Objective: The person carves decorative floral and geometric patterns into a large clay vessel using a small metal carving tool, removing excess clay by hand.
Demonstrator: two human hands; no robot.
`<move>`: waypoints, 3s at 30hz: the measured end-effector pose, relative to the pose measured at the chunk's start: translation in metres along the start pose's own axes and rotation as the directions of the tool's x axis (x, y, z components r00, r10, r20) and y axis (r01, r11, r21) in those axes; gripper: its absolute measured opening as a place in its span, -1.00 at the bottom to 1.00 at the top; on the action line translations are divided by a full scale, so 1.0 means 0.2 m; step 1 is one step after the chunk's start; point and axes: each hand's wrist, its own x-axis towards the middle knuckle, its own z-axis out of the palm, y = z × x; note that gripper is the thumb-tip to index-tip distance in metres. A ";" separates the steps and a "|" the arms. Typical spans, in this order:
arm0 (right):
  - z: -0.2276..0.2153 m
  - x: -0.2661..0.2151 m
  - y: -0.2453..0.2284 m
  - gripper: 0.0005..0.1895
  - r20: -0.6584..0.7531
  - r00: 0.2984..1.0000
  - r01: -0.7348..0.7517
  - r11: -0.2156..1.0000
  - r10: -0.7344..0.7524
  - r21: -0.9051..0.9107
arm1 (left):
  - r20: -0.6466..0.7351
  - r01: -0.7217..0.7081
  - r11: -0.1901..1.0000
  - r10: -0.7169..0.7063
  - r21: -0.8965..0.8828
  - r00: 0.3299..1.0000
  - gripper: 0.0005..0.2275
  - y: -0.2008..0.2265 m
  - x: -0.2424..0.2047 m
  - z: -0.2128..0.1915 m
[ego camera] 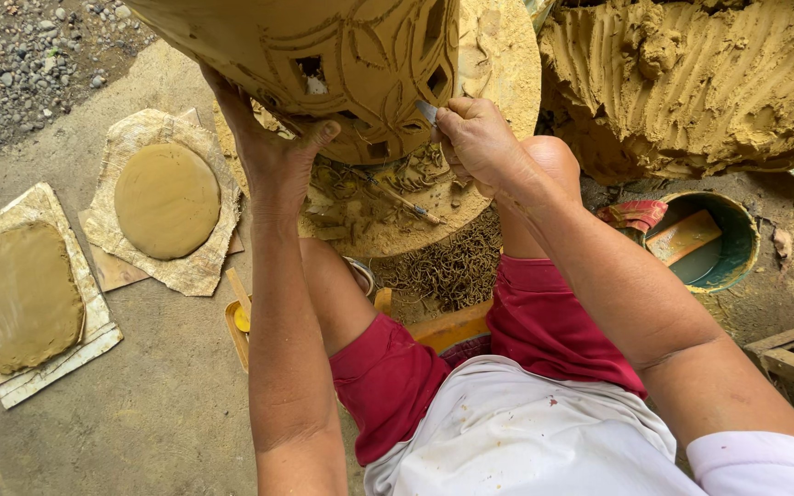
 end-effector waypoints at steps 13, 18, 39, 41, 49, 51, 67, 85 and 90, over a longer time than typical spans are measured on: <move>0.04 0.05 -0.04 -0.61 -0.054 0.993 0.068 0.893 -0.102 -0.444 | -0.056 -0.073 0.977 0.086 0.201 0.995 0.33 0.05 -0.01 0.02; 0.06 0.05 -0.05 -0.58 -0.036 0.986 0.108 0.792 -0.161 -0.601 | -0.047 -0.078 0.963 0.093 0.256 0.995 0.34 0.00 0.00 0.02; 0.19 0.07 -0.04 -0.68 -0.079 0.977 0.064 0.631 -0.196 -0.774 | -0.065 -0.199 0.937 0.226 0.286 0.972 0.32 -0.04 0.01 0.02; 0.21 0.06 -0.04 -0.69 -0.090 0.976 0.058 0.640 -0.197 -0.766 | -0.077 -0.181 0.949 0.206 0.257 0.975 0.33 -0.02 0.00 0.02; 0.23 -0.05 -0.09 -0.65 -0.129 0.992 -0.072 0.789 -0.009 -0.610 | -0.072 -0.111 0.973 0.128 0.204 0.989 0.36 0.01 0.01 0.03; 0.21 -0.05 -0.10 -0.67 -0.126 0.992 -0.062 0.828 -0.011 -0.558 | -0.064 -0.065 0.959 0.086 0.275 0.994 0.37 -0.01 0.02 0.05; 0.01 -0.04 0.04 -0.70 -0.031 0.999 0.032 0.999 -0.031 0.029 | -0.061 -0.080 0.986 0.090 0.148 0.994 0.38 -0.01 0.01 0.04; 0.04 -0.05 0.00 -0.70 -0.032 0.999 0.013 1.000 -0.013 0.016 | -0.076 -0.105 0.979 0.120 0.176 0.990 0.36 -0.05 0.01 0.05; 0.04 -0.03 -0.02 -0.69 -0.054 0.999 -0.011 1.000 0.010 -0.020 | -0.036 -0.069 0.970 0.079 0.234 0.996 0.38 -0.03 0.01 0.04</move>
